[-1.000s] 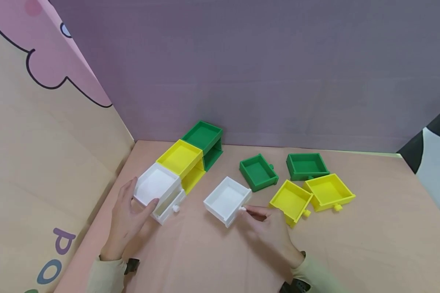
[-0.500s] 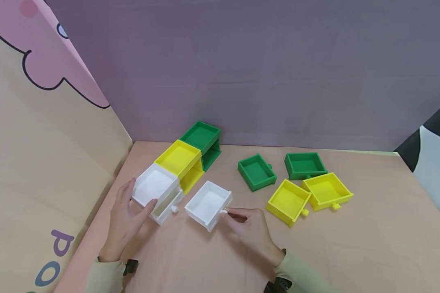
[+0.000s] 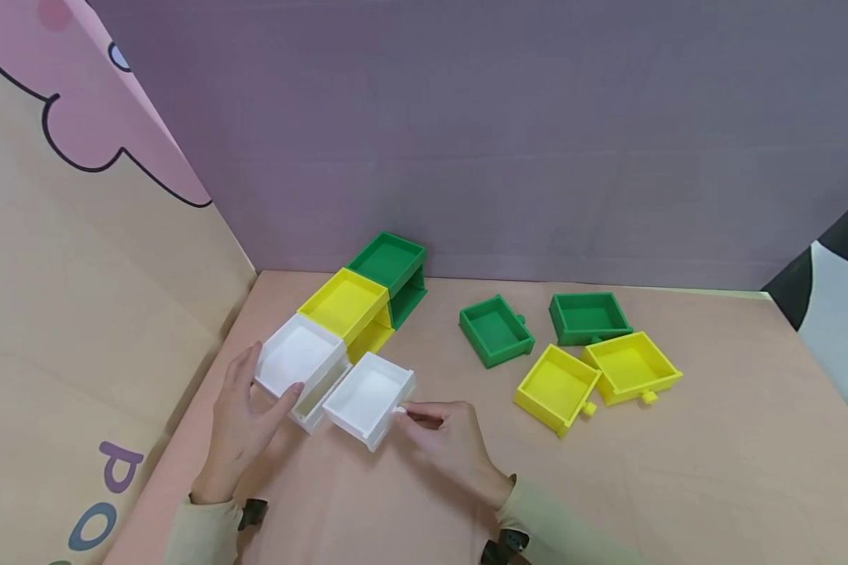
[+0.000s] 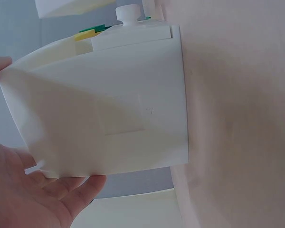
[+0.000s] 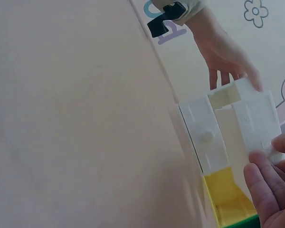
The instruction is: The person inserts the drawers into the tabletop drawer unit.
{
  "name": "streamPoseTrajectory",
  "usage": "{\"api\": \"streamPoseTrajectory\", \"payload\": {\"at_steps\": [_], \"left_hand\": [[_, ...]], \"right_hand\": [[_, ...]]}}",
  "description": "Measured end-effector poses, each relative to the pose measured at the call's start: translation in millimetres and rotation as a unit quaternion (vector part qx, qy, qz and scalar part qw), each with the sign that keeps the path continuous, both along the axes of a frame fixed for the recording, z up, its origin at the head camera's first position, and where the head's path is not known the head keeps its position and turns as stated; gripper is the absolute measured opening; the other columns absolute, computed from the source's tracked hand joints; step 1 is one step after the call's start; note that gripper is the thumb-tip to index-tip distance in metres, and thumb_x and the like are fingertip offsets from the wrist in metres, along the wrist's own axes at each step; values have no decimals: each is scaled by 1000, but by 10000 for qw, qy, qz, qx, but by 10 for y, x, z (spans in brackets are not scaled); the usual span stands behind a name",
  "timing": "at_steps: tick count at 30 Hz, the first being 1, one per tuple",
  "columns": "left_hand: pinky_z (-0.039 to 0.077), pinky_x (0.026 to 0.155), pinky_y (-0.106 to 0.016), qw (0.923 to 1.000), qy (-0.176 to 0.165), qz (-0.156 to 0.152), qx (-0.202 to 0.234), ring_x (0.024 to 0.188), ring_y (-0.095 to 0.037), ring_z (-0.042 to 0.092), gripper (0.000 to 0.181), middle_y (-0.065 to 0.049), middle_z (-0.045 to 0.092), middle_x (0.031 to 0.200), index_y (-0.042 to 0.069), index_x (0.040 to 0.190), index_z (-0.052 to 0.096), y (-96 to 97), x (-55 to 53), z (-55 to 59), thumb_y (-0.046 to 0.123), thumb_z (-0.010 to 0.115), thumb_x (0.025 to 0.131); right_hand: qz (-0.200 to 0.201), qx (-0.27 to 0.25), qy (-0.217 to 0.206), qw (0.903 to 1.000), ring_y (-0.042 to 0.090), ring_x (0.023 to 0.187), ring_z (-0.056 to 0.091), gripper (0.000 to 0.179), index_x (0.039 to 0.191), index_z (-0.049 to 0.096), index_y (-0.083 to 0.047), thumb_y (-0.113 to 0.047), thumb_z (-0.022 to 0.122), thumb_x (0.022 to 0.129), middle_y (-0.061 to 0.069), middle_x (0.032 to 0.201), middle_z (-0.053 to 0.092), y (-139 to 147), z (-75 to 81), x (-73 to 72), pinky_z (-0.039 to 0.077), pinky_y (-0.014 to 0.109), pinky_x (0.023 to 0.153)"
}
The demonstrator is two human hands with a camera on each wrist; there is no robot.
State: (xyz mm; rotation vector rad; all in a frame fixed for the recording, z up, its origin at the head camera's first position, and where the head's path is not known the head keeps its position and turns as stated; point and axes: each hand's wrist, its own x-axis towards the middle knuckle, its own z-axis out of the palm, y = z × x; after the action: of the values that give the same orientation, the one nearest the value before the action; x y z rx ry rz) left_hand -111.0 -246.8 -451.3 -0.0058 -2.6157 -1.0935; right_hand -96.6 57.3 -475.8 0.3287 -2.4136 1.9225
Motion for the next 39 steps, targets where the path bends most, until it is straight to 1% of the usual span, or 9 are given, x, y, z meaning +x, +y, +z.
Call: {"api": "streamPoseTrajectory", "payload": {"at_steps": [8, 12, 16, 19, 27, 34, 39], "left_hand": [[44, 112, -73, 10000, 35, 4, 20, 144, -48, 48, 90, -23, 39, 165, 1, 165, 35, -4, 2, -8, 32, 80, 93], [43, 114, -73, 10000, 10, -1, 35, 145, -48, 47, 90, -23, 39, 166, 2, 165, 35, -2, 4, -9, 33, 79, 94], [42, 115, -73, 10000, -5, -14, 29, 147, -49, 46, 89, -24, 39, 165, 1, 165, 35, 3, 11, -5, 33, 79, 94], [42, 115, -72, 10000, 7, -10, -5, 147, -49, 46, 89, -24, 39, 165, 1, 165, 35, 2, 13, -6, 33, 78, 94], [41, 116, -72, 10000, -45, 0, -22, 149, -48, 44, 90, -24, 38, 166, 2, 166, 33, -2, 26, 31, 34, 78, 95], [43, 113, -73, 10000, -23, 7, -21, 147, -49, 45, 89, -24, 38, 166, 2, 165, 34, 0, 19, 29, 33, 78, 94], [44, 112, -73, 10000, -21, 16, -71, 146, -50, 46, 90, -25, 38, 165, 2, 165, 33, 1, 13, 27, 32, 79, 94]], "right_hand": [[-11, -244, -19, 9997, 23, 92, 81, 22, 108, 84, 0, -11, 86, 90, 17, 102, 82, -154, -28, 1, 65, 23, 78], [13, -311, -50, 9995, 23, 91, 81, 21, 107, 84, 0, -10, 86, 89, 17, 101, 82, -208, -40, 7, 64, 20, 77], [39, -313, -24, 9995, 24, 90, 81, 20, 106, 84, 0, -11, 87, 89, 17, 101, 82, -255, -55, 23, 62, 17, 76], [60, -315, 55, 9995, 26, 91, 81, 21, 107, 84, 0, -11, 87, 89, 17, 102, 82, -287, -65, 24, 62, 18, 77], [14, -238, 236, 9994, 21, 88, 81, 20, 106, 84, -2, -13, 86, 89, 15, 99, 83, -340, -76, 15, 63, 20, 77], [108, -265, 232, 9993, 21, 88, 81, 23, 109, 83, -1, -14, 86, 90, 15, 102, 83, -371, -42, 53, 64, 21, 76], [-33, -347, 298, 9989, 21, 87, 81, 22, 107, 84, -1, -12, 87, 89, 14, 99, 83, -399, -40, 61, 63, 20, 75]]}}
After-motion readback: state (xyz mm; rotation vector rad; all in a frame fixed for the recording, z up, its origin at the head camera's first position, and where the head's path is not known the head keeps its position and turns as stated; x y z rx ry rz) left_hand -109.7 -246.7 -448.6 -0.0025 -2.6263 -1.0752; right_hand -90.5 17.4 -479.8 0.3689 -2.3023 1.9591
